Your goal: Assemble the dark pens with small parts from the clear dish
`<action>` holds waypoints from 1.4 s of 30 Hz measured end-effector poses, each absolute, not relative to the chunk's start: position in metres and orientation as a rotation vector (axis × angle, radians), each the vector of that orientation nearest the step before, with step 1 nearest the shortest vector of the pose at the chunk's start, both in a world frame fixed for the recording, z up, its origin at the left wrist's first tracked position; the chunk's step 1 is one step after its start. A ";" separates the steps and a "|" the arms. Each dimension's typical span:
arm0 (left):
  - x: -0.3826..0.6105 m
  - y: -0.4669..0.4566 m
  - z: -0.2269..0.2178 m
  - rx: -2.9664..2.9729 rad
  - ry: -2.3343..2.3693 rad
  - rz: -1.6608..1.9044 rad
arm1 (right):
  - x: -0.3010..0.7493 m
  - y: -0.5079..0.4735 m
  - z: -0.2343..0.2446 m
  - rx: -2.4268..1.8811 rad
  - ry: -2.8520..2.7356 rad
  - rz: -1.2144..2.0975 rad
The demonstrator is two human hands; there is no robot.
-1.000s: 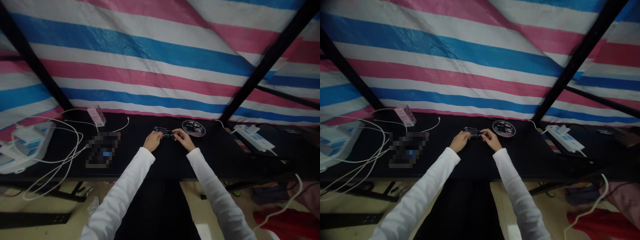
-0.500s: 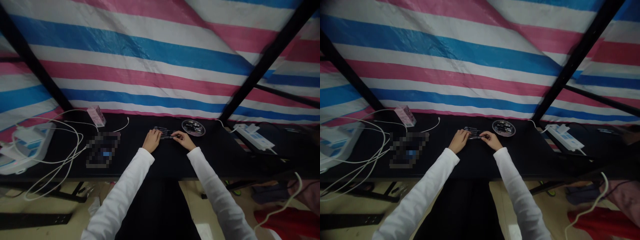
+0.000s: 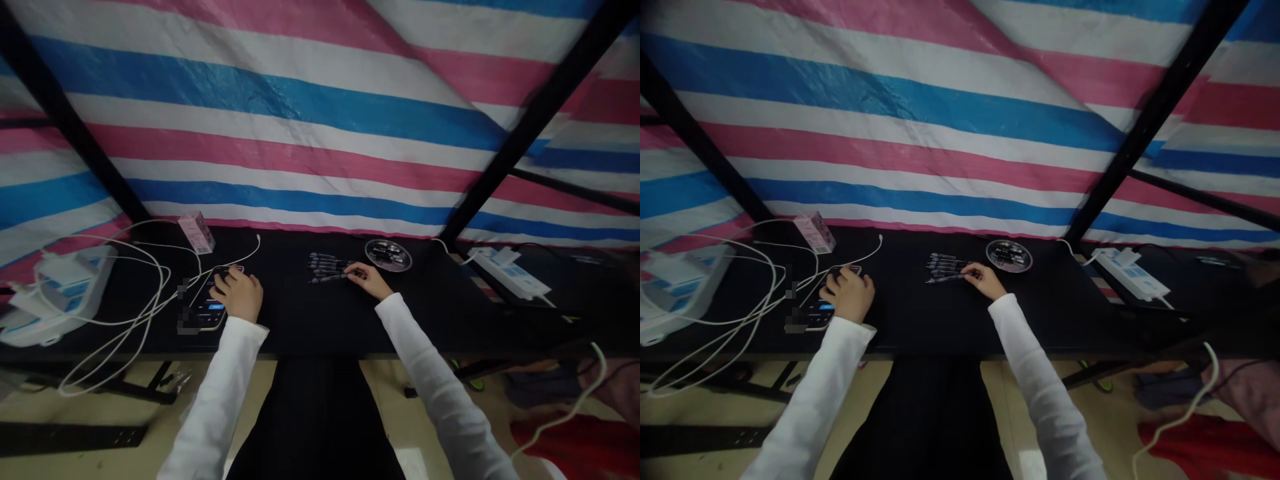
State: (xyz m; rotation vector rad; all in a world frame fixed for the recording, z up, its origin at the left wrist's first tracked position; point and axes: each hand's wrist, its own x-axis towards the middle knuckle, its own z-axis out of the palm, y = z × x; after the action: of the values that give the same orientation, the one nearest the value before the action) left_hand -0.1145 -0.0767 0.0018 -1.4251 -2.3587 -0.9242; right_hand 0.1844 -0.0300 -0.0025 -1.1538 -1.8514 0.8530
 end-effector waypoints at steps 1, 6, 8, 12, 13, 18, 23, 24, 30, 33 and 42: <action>-0.111 -0.076 0.004 -1.471 -2.327 -0.947 | 0.185 -0.030 -0.003 -1.156 -1.852 0.853; -0.070 -0.080 0.010 -2.114 -2.051 -1.004 | 0.185 -0.030 -0.004 -1.142 -1.873 0.822; -0.048 -0.081 0.006 -2.398 -1.869 -0.975 | 0.185 -0.031 -0.004 -1.122 -1.881 0.799; -0.017 -0.073 -0.005 -2.533 -1.690 -0.847 | 0.184 -0.033 -0.002 -1.131 -1.904 0.750; -0.014 -0.070 -0.007 -2.551 -1.652 -0.808 | 0.184 -0.033 -0.002 -1.141 -1.915 0.733; -0.017 -0.058 -0.011 -2.600 -1.517 -0.856 | 0.188 -0.033 -0.002 -1.135 -1.926 0.692; -0.022 -0.053 -0.006 -2.606 -1.458 -0.876 | 0.190 -0.033 -0.003 -1.087 -1.979 0.520; -0.022 -0.053 -0.006 -2.609 -1.452 -0.871 | 0.190 -0.033 -0.004 -1.106 -1.994 0.469; -0.023 -0.050 -0.006 -2.566 -1.483 -0.888 | 0.193 -0.028 -0.012 -1.235 -2.132 0.174; -0.023 -0.050 -0.006 -2.551 -1.489 -0.860 | 0.195 -0.026 -0.014 -1.234 -2.164 0.182; -0.023 -0.052 -0.007 -2.577 -1.543 -0.849 | 0.193 -0.030 -0.005 -1.193 -2.131 0.293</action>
State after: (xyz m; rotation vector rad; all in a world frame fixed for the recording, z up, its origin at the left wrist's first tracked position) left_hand -0.0226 -0.0521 -0.0074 -2.5773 -1.5434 -0.8490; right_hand 0.1926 -0.0304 -0.0054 -1.1934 -2.1310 0.2928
